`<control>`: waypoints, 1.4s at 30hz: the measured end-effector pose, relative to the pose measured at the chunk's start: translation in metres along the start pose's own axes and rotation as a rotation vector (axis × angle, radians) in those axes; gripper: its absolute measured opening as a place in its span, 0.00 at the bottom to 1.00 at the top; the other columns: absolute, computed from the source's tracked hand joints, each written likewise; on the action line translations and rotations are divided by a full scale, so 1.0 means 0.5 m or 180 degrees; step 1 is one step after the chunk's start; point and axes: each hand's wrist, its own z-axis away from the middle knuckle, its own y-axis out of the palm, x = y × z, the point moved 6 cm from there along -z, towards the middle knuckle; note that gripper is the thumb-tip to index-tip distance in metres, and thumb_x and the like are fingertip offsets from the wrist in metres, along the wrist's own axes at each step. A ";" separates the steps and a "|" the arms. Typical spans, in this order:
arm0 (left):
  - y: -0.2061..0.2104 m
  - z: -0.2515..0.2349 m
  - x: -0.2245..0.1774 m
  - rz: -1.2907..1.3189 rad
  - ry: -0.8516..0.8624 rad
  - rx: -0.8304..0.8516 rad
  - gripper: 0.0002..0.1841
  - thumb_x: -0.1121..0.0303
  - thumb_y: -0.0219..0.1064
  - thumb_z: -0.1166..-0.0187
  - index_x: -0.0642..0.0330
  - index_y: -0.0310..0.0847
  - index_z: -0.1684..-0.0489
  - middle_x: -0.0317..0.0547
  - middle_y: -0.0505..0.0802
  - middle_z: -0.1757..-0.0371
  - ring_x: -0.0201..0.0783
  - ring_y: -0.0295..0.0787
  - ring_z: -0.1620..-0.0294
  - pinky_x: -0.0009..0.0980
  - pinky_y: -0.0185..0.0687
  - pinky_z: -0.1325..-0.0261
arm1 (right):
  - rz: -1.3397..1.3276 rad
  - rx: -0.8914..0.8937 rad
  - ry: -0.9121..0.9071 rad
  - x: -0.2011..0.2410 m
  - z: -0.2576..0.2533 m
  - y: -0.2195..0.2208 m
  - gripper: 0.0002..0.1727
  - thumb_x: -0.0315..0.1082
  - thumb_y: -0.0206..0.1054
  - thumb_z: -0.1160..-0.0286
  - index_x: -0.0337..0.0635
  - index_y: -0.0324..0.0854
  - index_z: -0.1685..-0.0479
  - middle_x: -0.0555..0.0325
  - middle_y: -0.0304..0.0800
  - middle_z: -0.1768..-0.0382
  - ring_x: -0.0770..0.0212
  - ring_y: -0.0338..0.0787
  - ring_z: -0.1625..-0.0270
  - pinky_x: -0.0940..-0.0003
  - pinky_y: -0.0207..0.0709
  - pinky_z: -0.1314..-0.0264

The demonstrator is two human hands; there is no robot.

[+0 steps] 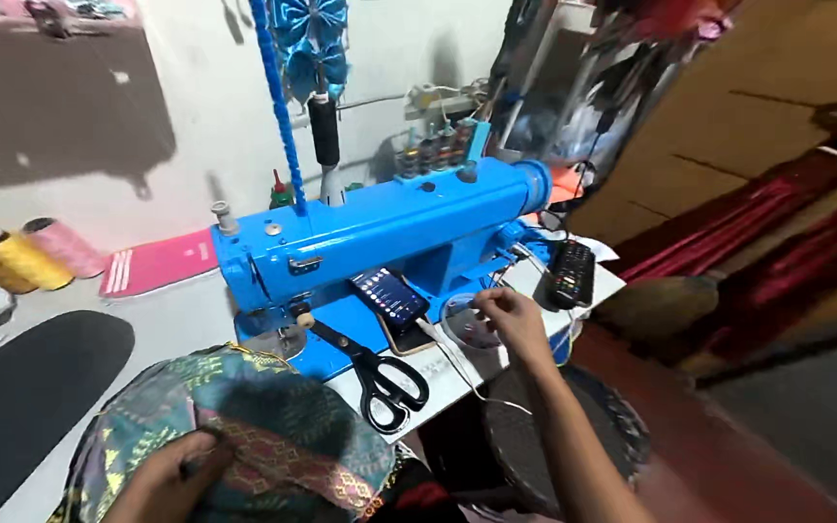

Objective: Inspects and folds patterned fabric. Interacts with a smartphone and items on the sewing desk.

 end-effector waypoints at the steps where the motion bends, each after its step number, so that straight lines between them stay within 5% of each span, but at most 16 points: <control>1: 0.000 0.000 0.002 0.0025 -0.0015 0.0010 0.10 0.70 0.68 0.20 0.72 0.86 0.59 0.52 0.90 0.65 0.36 0.85 0.64 0.42 0.82 0.55 | 0.0198 -0.0026 0.0009 -0.019 -0.015 -0.011 0.11 0.29 0.64 0.19 0.29 0.84 0.49 0.49 0.91 0.59 0.64 0.88 0.63 0.66 0.82 0.61; 6: -0.004 -0.001 0.002 -0.0025 -0.0158 -0.0039 0.10 0.68 0.68 0.19 0.70 0.86 0.61 0.49 0.87 0.68 0.38 0.82 0.66 0.44 0.78 0.57 | 0.0732 0.0051 -0.0012 -0.045 -0.041 -0.018 0.11 0.29 0.65 0.21 0.28 0.86 0.52 0.42 0.90 0.54 0.54 0.89 0.54 0.54 0.83 0.47; 9: -0.007 -0.003 -0.008 -0.0183 -0.0279 -0.0096 0.13 0.65 0.68 0.17 0.70 0.87 0.56 0.56 0.91 0.60 0.48 0.88 0.56 0.54 0.81 0.47 | 0.0645 0.0017 -0.0308 -0.027 -0.033 -0.023 0.13 0.28 0.65 0.21 0.25 0.84 0.49 0.42 0.90 0.58 0.57 0.88 0.61 0.57 0.84 0.56; 11: -0.009 -0.002 -0.021 -0.0200 -0.0540 0.0041 0.16 0.62 0.65 0.14 0.71 0.87 0.48 0.62 0.92 0.53 0.54 0.89 0.49 0.57 0.80 0.39 | 0.0199 0.0072 -0.0524 0.006 -0.007 0.002 0.16 0.29 0.65 0.24 0.26 0.79 0.43 0.51 0.89 0.62 0.67 0.87 0.67 0.67 0.85 0.63; 15: -0.001 -0.014 -0.019 -0.0035 -0.0466 0.0003 0.18 0.60 0.65 0.14 0.71 0.87 0.51 0.59 0.91 0.55 0.49 0.87 0.50 0.52 0.80 0.40 | -0.1013 0.0891 -0.0927 0.128 0.120 0.147 0.13 0.27 0.67 0.26 0.41 0.80 0.44 0.73 0.93 0.63 0.77 0.90 0.67 0.77 0.88 0.63; 17: 0.004 -0.020 -0.016 -0.0055 -0.0412 0.0036 0.18 0.60 0.64 0.14 0.72 0.87 0.51 0.61 0.91 0.53 0.52 0.88 0.48 0.54 0.79 0.38 | -0.1461 0.1505 -0.0986 0.179 0.205 0.240 0.10 0.26 0.67 0.26 0.44 0.84 0.49 0.72 0.96 0.61 0.74 0.93 0.66 0.75 0.90 0.63; 21: 0.006 -0.019 -0.021 0.0008 -0.0482 0.0015 0.17 0.61 0.64 0.14 0.72 0.87 0.50 0.60 0.91 0.54 0.49 0.88 0.50 0.51 0.79 0.40 | -0.1420 0.2197 -0.0804 0.219 0.321 0.390 0.07 0.25 0.70 0.27 0.34 0.84 0.54 0.61 0.94 0.65 0.73 0.92 0.66 0.76 0.89 0.62; 28: 0.005 -0.018 -0.011 0.0224 -0.0469 0.0022 0.17 0.62 0.65 0.14 0.72 0.86 0.49 0.54 0.90 0.57 0.40 0.85 0.57 0.40 0.80 0.45 | -0.0687 0.1786 -0.0936 0.172 0.333 0.461 0.07 0.31 0.70 0.27 0.37 0.86 0.56 0.60 0.94 0.67 0.74 0.92 0.67 0.77 0.87 0.62; 32: 0.007 -0.021 -0.013 0.0376 -0.0556 0.0007 0.16 0.64 0.64 0.13 0.71 0.85 0.46 0.54 0.91 0.55 0.37 0.86 0.55 0.37 0.81 0.44 | -0.0162 0.1517 -0.1513 0.186 0.348 0.457 0.08 0.32 0.70 0.28 0.36 0.88 0.56 0.56 0.95 0.69 0.67 0.93 0.70 0.70 0.87 0.65; 36: 0.005 -0.020 -0.014 0.0151 -0.0524 -0.0140 0.15 0.65 0.64 0.14 0.69 0.86 0.45 0.57 0.92 0.54 0.44 0.88 0.55 0.45 0.82 0.44 | 0.0207 0.1391 -0.1959 0.198 0.367 0.467 0.09 0.32 0.68 0.27 0.37 0.92 0.58 0.53 0.95 0.69 0.60 0.94 0.69 0.61 0.89 0.65; 42: 0.004 -0.024 -0.021 -0.0088 -0.0658 -0.0109 0.14 0.68 0.64 0.15 0.70 0.86 0.44 0.61 0.91 0.50 0.52 0.88 0.49 0.51 0.79 0.38 | 0.0083 0.1366 -0.2217 0.200 0.378 0.469 0.08 0.29 0.68 0.29 0.36 0.93 0.62 0.51 0.96 0.68 0.58 0.95 0.68 0.60 0.89 0.63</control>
